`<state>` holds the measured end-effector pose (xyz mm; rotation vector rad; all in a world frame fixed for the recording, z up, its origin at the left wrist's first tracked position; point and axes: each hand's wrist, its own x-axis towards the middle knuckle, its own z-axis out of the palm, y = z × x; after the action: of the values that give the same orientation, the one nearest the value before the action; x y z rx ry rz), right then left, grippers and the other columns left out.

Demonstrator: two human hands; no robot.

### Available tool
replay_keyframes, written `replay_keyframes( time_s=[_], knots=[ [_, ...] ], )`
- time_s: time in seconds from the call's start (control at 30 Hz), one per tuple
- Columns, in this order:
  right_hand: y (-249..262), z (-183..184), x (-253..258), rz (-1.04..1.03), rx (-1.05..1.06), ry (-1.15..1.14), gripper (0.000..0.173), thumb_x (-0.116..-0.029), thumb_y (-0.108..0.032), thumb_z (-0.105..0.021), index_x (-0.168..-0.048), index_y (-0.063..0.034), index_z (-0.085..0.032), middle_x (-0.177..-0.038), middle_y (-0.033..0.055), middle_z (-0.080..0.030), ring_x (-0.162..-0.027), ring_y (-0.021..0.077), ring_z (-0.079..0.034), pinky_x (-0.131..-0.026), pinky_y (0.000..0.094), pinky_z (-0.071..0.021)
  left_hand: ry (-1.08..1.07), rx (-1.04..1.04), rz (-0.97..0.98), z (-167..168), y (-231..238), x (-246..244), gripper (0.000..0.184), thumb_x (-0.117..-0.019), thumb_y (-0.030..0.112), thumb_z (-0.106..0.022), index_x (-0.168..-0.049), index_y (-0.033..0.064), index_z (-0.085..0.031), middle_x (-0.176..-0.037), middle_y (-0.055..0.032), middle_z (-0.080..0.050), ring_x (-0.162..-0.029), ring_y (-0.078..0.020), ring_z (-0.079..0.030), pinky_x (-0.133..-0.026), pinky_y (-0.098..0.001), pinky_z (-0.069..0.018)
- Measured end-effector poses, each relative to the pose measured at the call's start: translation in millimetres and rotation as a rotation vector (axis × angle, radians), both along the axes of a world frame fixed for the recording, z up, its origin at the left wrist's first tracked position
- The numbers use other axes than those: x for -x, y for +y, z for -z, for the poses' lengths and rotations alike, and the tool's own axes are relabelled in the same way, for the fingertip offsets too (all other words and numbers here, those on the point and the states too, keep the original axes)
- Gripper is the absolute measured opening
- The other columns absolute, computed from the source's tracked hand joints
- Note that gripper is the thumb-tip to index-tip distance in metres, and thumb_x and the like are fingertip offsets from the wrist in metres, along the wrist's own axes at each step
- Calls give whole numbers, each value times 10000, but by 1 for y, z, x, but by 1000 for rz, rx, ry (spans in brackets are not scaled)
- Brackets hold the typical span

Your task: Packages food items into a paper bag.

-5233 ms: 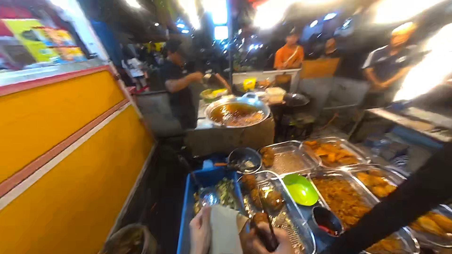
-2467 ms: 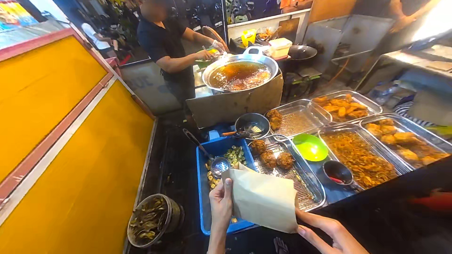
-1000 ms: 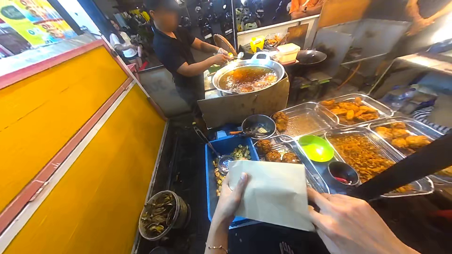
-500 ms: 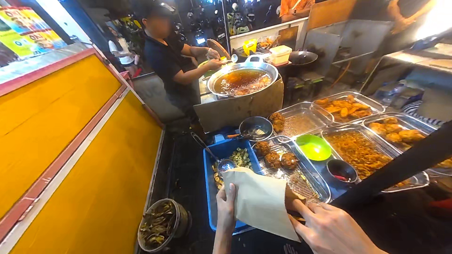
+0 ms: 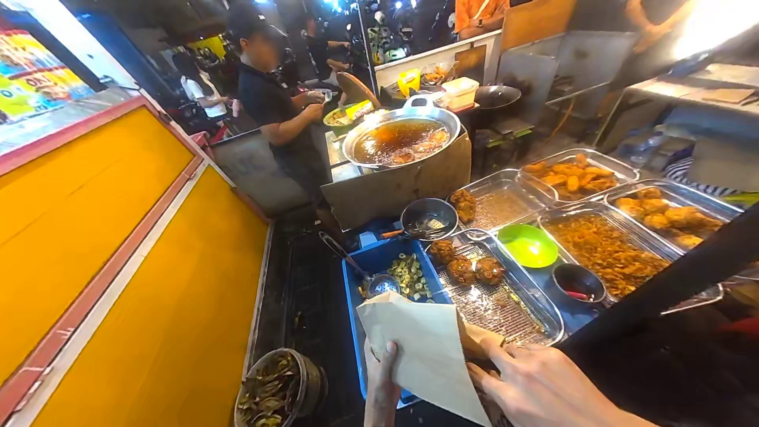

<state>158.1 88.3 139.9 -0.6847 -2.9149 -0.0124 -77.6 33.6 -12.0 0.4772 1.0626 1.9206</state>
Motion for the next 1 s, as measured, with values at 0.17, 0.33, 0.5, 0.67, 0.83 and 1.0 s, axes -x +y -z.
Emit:
replay_keyframes(
  time_s=[0.17,0.33,0.5,0.67,0.83,1.0],
  knots=[
    [9,-28,-13,66,212,-9,452,-1045,-372,-505,-1478,-258,-566,-924,169,-670,-575,338,-626,-456,486,-468,-57,-53,-48,6,-7,4,908,-646,541,-914,-1291,81,-470,-971,-35,-746,-844,-145,-748,-751,-367,-647],
    [16,4,10,197,-31,109,216,-904,-301,-570,-947,-175,-739,-819,105,-666,-514,272,-621,-387,437,-458,91,-99,20,4,-8,7,991,-634,523,-924,-1344,80,-392,-1039,12,-729,-897,-84,-731,-777,-309,-638],
    [21,15,31,231,-264,362,204,-807,-311,-585,-864,-205,-750,-824,77,-673,-441,194,-541,-348,360,-390,49,-29,218,5,-7,2,1025,-659,546,-903,-1374,61,-352,-1090,-17,-711,-940,-117,-726,-813,-340,-631],
    [43,9,-6,309,166,305,475,-961,-424,-594,-1420,-307,-627,-869,35,-688,-621,220,-645,-515,469,-539,-52,98,144,20,-9,3,868,-719,657,-807,-1296,101,-474,-983,-9,-739,-857,-127,-737,-754,-363,-639],
    [81,58,-57,854,293,62,625,-967,-402,-638,-1550,-243,-480,-1069,203,-699,-827,397,-697,-680,600,-547,-106,-72,-34,44,-35,55,673,-873,670,-647,-1291,146,-576,-1141,-35,-718,-1079,-179,-696,-920,-432,-587],
    [149,202,-31,1030,442,-310,720,-956,-95,-587,-1612,-62,-293,-1371,356,-514,-991,504,-662,-807,607,-542,-99,-25,-160,36,-29,74,855,-828,772,-604,-1374,120,-513,-1219,-71,-687,-1148,-201,-670,-946,-454,-577]
  ],
)
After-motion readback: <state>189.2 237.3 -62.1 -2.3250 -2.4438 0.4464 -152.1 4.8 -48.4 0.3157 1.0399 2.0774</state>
